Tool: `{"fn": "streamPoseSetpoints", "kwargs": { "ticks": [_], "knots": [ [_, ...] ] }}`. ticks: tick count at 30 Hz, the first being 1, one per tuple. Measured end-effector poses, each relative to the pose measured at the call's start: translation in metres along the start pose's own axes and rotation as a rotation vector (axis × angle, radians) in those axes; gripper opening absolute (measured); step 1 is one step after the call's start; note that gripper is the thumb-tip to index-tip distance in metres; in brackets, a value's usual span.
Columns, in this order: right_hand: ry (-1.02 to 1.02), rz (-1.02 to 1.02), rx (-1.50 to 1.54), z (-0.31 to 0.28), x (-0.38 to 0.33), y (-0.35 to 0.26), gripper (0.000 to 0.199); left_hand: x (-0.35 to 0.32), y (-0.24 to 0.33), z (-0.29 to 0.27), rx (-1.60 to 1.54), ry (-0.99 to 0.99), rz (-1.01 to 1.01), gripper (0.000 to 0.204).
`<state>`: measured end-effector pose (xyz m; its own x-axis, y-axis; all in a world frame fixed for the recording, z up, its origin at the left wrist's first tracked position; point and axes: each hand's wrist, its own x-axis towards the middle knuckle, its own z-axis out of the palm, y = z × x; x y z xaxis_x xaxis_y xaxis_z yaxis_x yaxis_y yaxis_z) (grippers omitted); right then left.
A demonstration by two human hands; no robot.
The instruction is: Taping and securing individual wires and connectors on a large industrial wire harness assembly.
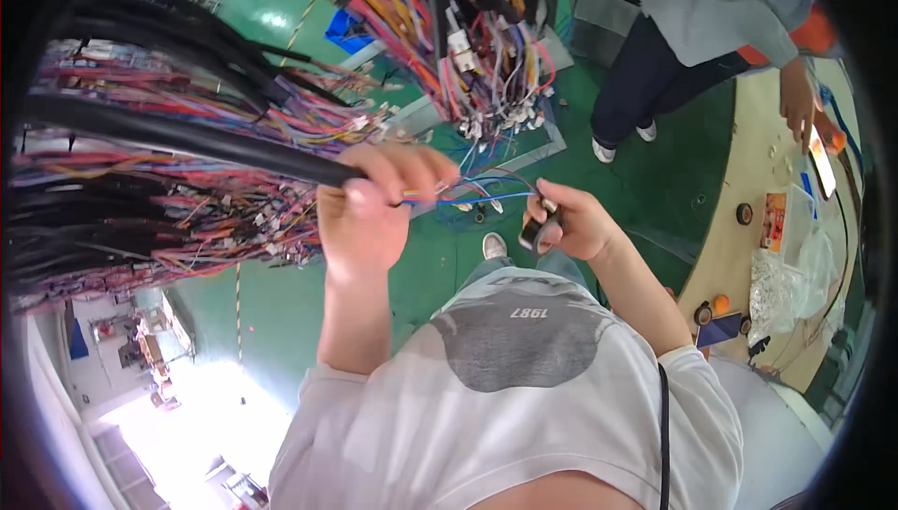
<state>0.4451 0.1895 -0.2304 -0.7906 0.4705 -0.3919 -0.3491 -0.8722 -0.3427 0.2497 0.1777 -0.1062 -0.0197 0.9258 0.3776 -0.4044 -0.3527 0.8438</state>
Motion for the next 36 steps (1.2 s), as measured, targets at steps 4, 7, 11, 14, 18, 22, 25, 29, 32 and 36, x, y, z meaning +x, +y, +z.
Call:
{"fn": "streamPoseSetpoints", "kwargs": {
  "ticks": [4,7,11,14,18,22,25,29,32,36],
  "knots": [
    [-0.108,-0.107,-0.410,-0.001,-0.003,-0.005,0.043,-0.015,0.036,-0.027,-0.202,-0.004,-0.213,0.043],
    [-0.159,0.052,-0.631,-0.019,-0.023,-0.026,0.036,-0.019,0.053,-0.044,-0.261,0.164,-0.175,0.043],
    [0.089,0.137,-0.908,-0.005,-0.023,-0.049,0.031,-0.026,0.043,-0.060,0.021,0.315,-0.128,0.038],
    [0.172,-0.264,-1.859,0.040,-0.027,-0.061,0.028,-0.032,0.046,-0.073,0.448,0.370,-0.118,0.031],
    [0.043,-0.452,-1.965,0.068,-0.028,-0.059,0.027,-0.033,0.066,-0.039,1.579,0.790,0.923,0.029],
    [-0.043,-0.487,-1.980,0.093,-0.035,-0.071,0.026,-0.001,0.044,0.038,1.195,-0.141,0.384,0.022],
    [-0.203,-0.411,-1.769,0.101,-0.047,-0.090,0.028,0.014,-0.001,0.035,1.193,-0.513,0.111,0.016],
    [-0.020,-0.436,-1.083,0.083,-0.070,-0.107,0.051,0.023,0.003,0.043,0.506,-0.402,-0.623,0.020],
    [0.187,-0.552,-1.037,0.072,-0.083,-0.107,0.055,0.026,0.005,0.061,0.599,-0.367,-0.551,0.021],
    [-0.026,-0.608,-1.177,0.090,-0.096,-0.105,0.041,0.030,-0.001,0.070,0.783,-0.338,-0.305,0.017]
  ]
}}
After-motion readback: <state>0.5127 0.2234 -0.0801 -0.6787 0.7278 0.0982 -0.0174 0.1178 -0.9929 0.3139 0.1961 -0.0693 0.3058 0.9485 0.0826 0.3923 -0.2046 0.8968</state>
